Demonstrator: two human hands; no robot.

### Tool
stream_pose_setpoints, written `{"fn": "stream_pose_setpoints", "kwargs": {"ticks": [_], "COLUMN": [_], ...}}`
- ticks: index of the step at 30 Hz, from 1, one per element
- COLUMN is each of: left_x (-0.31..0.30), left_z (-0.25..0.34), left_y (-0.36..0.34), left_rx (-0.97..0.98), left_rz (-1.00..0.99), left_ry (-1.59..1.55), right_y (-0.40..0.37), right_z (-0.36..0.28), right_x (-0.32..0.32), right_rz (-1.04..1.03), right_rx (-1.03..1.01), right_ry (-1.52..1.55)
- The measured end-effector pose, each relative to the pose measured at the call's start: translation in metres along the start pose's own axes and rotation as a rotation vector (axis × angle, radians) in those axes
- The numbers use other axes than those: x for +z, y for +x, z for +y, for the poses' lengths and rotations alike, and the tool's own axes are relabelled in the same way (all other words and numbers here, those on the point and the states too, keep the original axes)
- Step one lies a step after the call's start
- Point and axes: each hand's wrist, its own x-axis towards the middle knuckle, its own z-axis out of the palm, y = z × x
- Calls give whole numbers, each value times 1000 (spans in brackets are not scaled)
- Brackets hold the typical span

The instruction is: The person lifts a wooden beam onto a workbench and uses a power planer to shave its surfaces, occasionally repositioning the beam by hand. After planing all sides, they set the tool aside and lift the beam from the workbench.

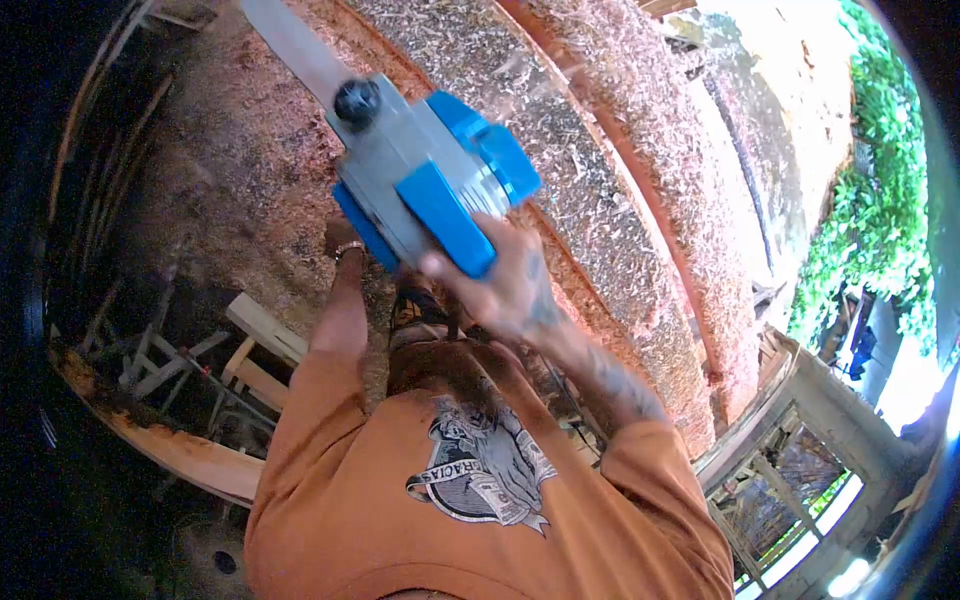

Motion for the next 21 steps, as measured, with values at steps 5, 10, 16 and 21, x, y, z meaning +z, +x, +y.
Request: {"fn": "stream_pose_setpoints", "kwargs": {"ticks": [5,10,16,21], "left_x": [-21,-10,-18,3], "left_z": [25,15,15,-5], "left_y": [-17,-9,-12,23], "left_rx": [-103,-11,72,80], "left_rz": [41,67,40,69], "left_ry": [66,129,121,239], "right_y": [81,26,-200,-414], "right_z": [-32,8,123,252], "right_x": [21,14,-41,-85], "right_rz": [153,147,-15,48], "right_rx": [-274,-281,169,430], "right_ry": [-38,-93,-124,-75]}}
